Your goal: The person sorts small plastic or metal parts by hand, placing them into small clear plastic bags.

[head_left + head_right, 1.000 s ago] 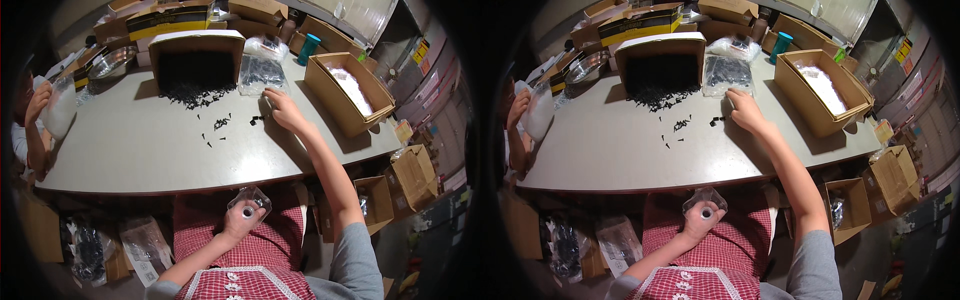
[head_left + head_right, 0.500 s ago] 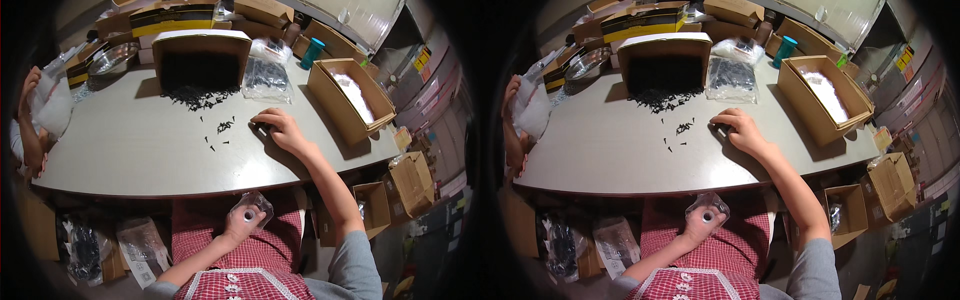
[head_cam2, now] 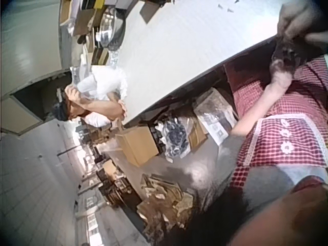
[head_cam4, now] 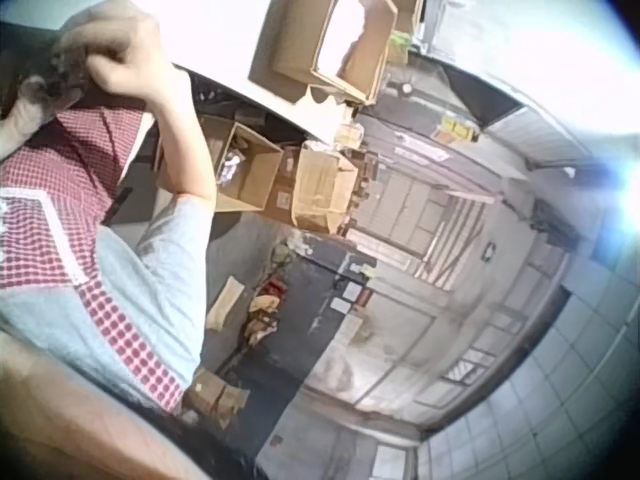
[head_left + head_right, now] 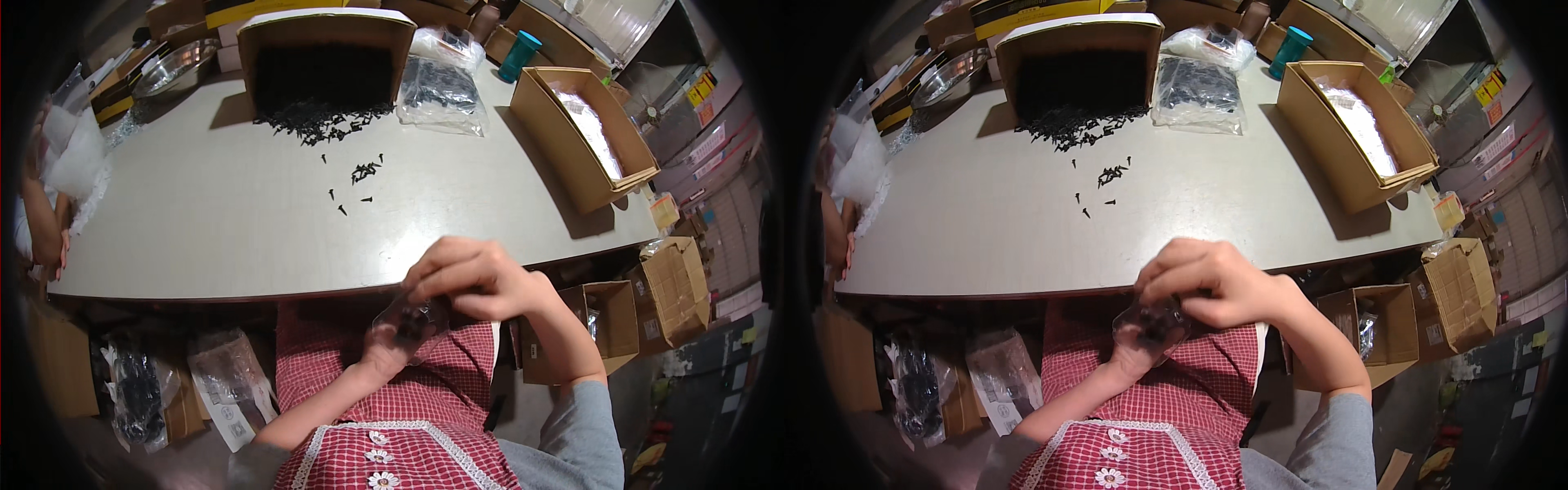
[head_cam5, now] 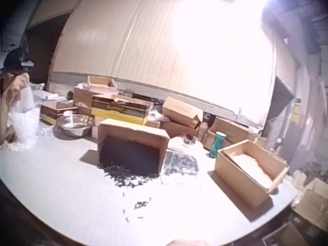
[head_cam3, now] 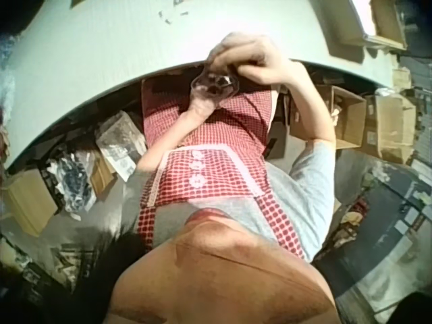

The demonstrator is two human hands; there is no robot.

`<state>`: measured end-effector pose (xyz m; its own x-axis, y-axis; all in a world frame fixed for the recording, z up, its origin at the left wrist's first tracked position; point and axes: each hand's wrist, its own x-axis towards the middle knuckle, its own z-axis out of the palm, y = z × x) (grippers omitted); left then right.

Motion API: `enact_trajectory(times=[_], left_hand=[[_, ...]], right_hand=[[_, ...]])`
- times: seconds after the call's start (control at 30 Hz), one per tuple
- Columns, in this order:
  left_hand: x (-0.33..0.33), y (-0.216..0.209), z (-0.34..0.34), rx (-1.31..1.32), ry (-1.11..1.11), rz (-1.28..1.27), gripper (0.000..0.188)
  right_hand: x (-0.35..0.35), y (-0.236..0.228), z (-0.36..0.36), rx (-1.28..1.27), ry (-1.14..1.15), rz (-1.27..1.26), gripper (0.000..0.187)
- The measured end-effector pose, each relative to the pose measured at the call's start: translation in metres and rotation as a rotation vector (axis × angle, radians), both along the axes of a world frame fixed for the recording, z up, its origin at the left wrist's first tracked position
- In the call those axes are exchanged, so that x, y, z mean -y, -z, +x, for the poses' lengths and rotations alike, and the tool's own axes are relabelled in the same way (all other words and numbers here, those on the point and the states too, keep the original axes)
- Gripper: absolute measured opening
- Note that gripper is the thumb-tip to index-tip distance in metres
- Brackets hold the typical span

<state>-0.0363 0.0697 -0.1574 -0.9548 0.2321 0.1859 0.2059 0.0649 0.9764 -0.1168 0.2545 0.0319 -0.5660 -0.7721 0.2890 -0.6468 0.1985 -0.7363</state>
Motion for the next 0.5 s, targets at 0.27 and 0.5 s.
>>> enact_trajectory(times=[0.27, 0.5], left_hand=[[-0.003, -0.019, 0.01, 0.203, -0.049, -0.119, 0.028], [-0.003, -0.009, 0.011, 0.103, -0.104, -0.18, 0.027]], right_hand=[[-0.033, 0.032, -0.179, -0.458, 0.694, 0.445, 0.052], [-0.031, 0.035, -0.255, -0.146, 0.765, 0.838, 0.121]])
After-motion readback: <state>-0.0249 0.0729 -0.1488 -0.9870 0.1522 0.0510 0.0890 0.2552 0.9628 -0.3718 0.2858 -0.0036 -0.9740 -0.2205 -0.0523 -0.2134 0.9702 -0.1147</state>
